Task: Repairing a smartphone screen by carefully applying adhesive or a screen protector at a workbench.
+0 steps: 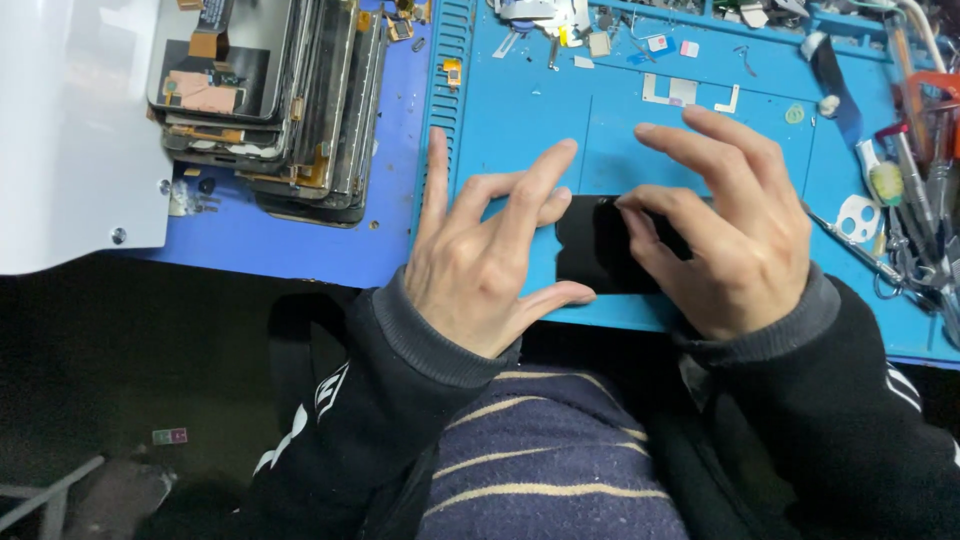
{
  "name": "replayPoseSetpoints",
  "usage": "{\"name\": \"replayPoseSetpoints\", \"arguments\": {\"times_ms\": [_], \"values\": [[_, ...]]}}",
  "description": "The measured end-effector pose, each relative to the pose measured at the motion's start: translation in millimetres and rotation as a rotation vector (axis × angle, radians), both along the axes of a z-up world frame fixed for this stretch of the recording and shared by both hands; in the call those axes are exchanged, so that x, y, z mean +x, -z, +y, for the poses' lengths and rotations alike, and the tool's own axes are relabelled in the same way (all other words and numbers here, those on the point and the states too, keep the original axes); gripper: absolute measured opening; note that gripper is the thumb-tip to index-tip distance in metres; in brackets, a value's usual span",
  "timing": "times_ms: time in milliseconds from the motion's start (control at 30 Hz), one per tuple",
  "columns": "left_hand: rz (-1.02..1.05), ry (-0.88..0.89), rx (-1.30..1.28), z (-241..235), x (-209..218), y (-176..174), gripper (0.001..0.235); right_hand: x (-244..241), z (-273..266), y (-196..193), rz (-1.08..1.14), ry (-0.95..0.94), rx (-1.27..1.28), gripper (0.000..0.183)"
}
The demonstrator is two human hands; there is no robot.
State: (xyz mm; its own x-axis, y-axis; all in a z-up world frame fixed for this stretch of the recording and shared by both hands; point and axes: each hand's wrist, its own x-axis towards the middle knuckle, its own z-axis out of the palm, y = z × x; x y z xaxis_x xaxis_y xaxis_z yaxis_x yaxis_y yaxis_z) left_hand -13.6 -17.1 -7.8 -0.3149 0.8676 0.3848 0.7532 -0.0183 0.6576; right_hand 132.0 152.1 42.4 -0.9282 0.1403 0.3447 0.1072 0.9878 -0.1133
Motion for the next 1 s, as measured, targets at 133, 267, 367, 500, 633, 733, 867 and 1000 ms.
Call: {"name": "replayPoseSetpoints", "arguments": {"times_ms": [133, 267, 367, 500, 633, 733, 867, 1000], "values": [[0.000, -0.008, -0.003, 0.4, 0.6, 5.5, 0.113, 24.1, 5.8, -4.9, 0.014, 0.079, -0.058, 0.026], [0.030, 0.004, -0.002, 2.1, 0.9, 11.1, 0.114, 71.2, 25.6, 2.6, -0.038, 0.198, 0.055, 0.018], [0.049, 0.017, -0.001, 1.5, 1.2, 8.4, 0.112, 101.6, 35.1, 15.7, -0.051, 0.297, 0.048, 0.015], [0.133, 0.050, -0.019, 3.2, 1.6, 3.3, 0.106, 115.5, 34.2, 22.0, -0.055, 0.320, 0.014, 0.015], [0.182, 0.090, -0.045, 8.4, 3.7, -0.5, 0.108, 98.8, 26.7, 9.5, -0.012, 0.319, 0.062, 0.020], [0.181, 0.070, -0.091, 9.7, 4.8, -4.9, 0.106, 100.2, 28.9, 12.9, 0.015, 0.321, 0.026, 0.020], [0.143, 0.060, -0.133, 11.5, 5.8, -8.2, 0.101, 105.5, 31.3, 17.1, 0.024, 0.311, 0.006, 0.022], [0.151, 0.060, -0.148, 11.7, 9.4, -11.5, 0.095, 97.2, 28.5, 4.4, 0.075, 0.301, -0.036, 0.024]]}}
